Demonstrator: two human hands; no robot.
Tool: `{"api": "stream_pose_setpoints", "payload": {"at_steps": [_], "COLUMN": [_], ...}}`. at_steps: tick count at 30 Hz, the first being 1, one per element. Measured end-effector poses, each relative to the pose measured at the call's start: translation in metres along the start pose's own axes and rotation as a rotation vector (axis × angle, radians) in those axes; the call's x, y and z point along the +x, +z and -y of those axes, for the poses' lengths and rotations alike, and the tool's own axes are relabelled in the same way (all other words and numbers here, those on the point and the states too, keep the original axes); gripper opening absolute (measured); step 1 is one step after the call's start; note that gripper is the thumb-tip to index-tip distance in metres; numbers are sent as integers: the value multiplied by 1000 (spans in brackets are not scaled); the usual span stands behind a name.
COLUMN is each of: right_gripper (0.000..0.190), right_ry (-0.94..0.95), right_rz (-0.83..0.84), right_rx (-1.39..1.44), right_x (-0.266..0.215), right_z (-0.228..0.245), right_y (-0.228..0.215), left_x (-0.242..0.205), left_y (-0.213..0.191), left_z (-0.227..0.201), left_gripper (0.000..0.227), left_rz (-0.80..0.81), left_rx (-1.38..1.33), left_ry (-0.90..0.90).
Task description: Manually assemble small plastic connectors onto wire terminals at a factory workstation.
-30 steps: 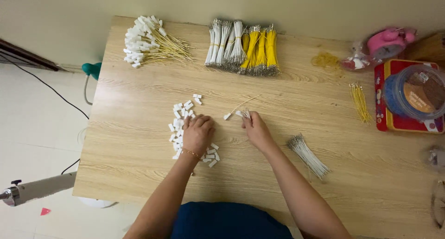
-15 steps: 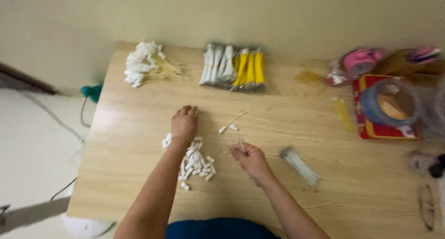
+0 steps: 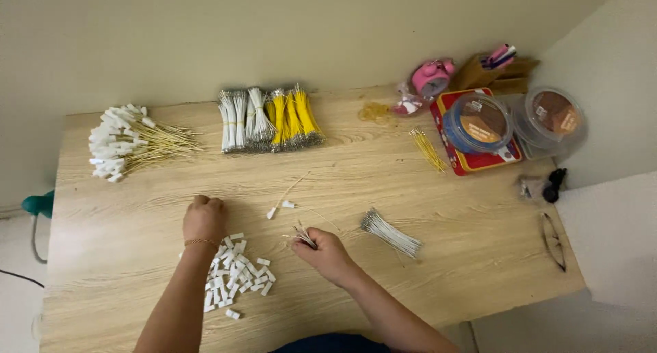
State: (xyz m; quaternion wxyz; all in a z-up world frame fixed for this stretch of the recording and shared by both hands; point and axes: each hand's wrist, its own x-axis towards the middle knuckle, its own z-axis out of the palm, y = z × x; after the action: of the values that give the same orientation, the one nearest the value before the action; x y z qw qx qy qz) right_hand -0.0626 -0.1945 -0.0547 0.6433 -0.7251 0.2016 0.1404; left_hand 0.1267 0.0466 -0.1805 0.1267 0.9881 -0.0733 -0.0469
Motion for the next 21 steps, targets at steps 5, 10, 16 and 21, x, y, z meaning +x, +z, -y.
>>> {"api": "stream_pose_setpoints", "payload": {"at_steps": [5,10,16,21], "right_gripper": [10,5,6,3], "right_ry": [-283,-394,-428,-516], "right_rz": [-108,-115,-92,-136], "right_rx": [251,217,86,-43], "right_x": [-13,-27,-61,-72], "right_z": [16,66,105,112], "right_y": [-11,-21,-25,-23], "left_x": [-14,-91,-133,-145], "left_y": [-9,-131,-157,-165], "left_z": [5,-87,-126,-125], "left_gripper": [18,37,38,33], "left_rz": [-96,139,364,415], "left_rx": [-133,-1315,-1969,-1974], "left_ry": [-36,-211,-209,-152]}}
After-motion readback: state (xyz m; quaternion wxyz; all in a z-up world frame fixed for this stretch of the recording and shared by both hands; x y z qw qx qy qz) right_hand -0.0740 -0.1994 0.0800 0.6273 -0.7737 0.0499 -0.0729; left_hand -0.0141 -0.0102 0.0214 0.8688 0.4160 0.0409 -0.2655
